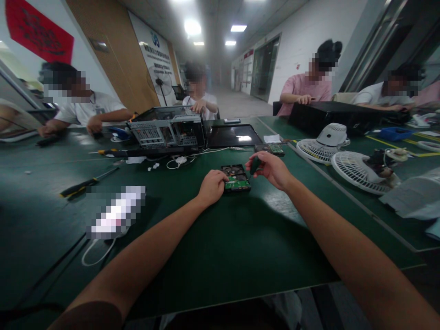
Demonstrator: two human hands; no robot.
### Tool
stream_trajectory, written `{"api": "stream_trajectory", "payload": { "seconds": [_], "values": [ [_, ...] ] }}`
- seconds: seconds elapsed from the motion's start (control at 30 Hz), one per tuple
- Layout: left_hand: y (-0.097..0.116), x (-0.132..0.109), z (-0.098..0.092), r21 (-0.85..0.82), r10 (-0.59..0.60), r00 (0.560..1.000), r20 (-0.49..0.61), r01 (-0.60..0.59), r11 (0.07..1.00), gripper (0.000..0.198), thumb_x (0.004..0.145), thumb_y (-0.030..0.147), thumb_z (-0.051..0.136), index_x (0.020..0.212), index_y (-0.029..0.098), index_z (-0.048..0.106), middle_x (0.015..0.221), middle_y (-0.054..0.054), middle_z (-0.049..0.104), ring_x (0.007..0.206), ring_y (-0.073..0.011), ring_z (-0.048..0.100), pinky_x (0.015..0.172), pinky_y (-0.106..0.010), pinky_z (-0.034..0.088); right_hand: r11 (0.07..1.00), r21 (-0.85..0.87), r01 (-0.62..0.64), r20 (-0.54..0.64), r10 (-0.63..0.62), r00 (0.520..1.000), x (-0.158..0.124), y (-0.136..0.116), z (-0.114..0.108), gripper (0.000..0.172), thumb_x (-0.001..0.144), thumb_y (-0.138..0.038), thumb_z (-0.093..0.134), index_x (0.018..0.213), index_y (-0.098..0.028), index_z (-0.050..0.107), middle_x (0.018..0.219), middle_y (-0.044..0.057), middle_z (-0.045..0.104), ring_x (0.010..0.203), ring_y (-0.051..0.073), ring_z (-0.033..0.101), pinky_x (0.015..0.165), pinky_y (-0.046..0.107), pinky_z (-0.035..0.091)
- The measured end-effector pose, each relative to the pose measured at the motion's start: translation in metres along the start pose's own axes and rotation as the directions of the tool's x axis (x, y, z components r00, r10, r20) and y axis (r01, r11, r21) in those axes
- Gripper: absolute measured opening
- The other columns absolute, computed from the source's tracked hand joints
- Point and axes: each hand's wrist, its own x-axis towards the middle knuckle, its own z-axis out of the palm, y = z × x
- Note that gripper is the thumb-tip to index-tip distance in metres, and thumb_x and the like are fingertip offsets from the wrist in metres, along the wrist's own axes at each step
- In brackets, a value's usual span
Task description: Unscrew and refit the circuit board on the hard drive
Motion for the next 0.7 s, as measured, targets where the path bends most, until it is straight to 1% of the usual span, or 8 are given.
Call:
{"api": "stream_trajectory", "payload": {
  "seconds": [0.1, 0.27, 0.43, 0.53, 0.7],
  "values": [
    [0.0001, -0.0004, -0.0005, -0.002, 0.004, 1.0, 0.0, -0.004, 1.0, 0.028, 0.086, 0.004, 0.051, 0.092, 0.022, 0.072, 0.101, -0.005, 0.071, 0.103, -0.0244, 0.061, 0.096, -0.042, 0.051, 0.998, -0.064, 0.01, -0.008, -0.01, 1.0, -0.0012, -0.0018, -0.0002, 0.026, 0.092, -0.041, 0.061, 0.107, -0.021, 0.071, 0.102, 0.01, 0.074, 0.091, 0.021, 0.069, 0.058, 0.028, 0.049],
    [0.0002, -0.0012, -0.0014, -0.004, 0.016, 1.0, -0.007, -0.016, 1.0, 0.027, 0.087, 0.004, 0.051, 0.092, 0.021, 0.072, 0.102, -0.006, 0.071, 0.102, -0.0244, 0.061, 0.095, -0.041, 0.051, 0.994, -0.108, 0.034, -0.028, -0.038, 0.999, -0.0011, -0.0021, 0.0003, 0.022, 0.092, -0.04, 0.064, 0.101, -0.022, 0.074, 0.102, 0.008, 0.073, 0.089, 0.019, 0.068, 0.059, 0.027, 0.049],
    [0.0006, -0.0008, -0.0011, -0.01, 0.017, 1.0, -0.017, -0.017, 1.0, 0.027, 0.087, 0.004, 0.052, 0.091, 0.021, 0.072, 0.1, -0.005, 0.072, 0.101, -0.0242, 0.061, 0.095, -0.041, 0.051, 0.998, -0.059, 0.032, -0.003, -0.032, 0.999, -0.0015, -0.0018, 0.0025, 0.021, 0.089, -0.042, 0.069, 0.092, -0.021, 0.069, 0.105, 0.009, 0.074, 0.093, 0.022, 0.068, 0.062, 0.03, 0.053],
    [0.0009, -0.0002, -0.0007, -0.008, 0.014, 1.0, -0.017, -0.014, 1.0, 0.027, 0.087, 0.004, 0.052, 0.091, 0.021, 0.072, 0.101, -0.005, 0.072, 0.101, -0.0243, 0.061, 0.096, -0.041, 0.051, 1.0, -0.02, 0.017, -0.007, -0.017, 1.0, -0.0009, -0.0002, 0.0021, 0.023, 0.089, -0.044, 0.068, 0.095, -0.022, 0.067, 0.105, 0.01, 0.075, 0.093, 0.023, 0.069, 0.064, 0.031, 0.054],
    [0.0012, 0.0001, -0.0004, -0.003, 0.011, 1.0, -0.011, -0.011, 1.0, 0.027, 0.087, 0.004, 0.052, 0.091, 0.022, 0.072, 0.101, -0.005, 0.072, 0.102, -0.0244, 0.061, 0.096, -0.041, 0.051, 0.995, 0.098, -0.016, 0.002, 0.016, 1.0, 0.0022, 0.0028, -0.0006, 0.034, 0.094, -0.046, 0.052, 0.104, -0.019, 0.07, 0.104, 0.013, 0.075, 0.093, 0.024, 0.069, 0.068, 0.035, 0.056]
  ]
}}
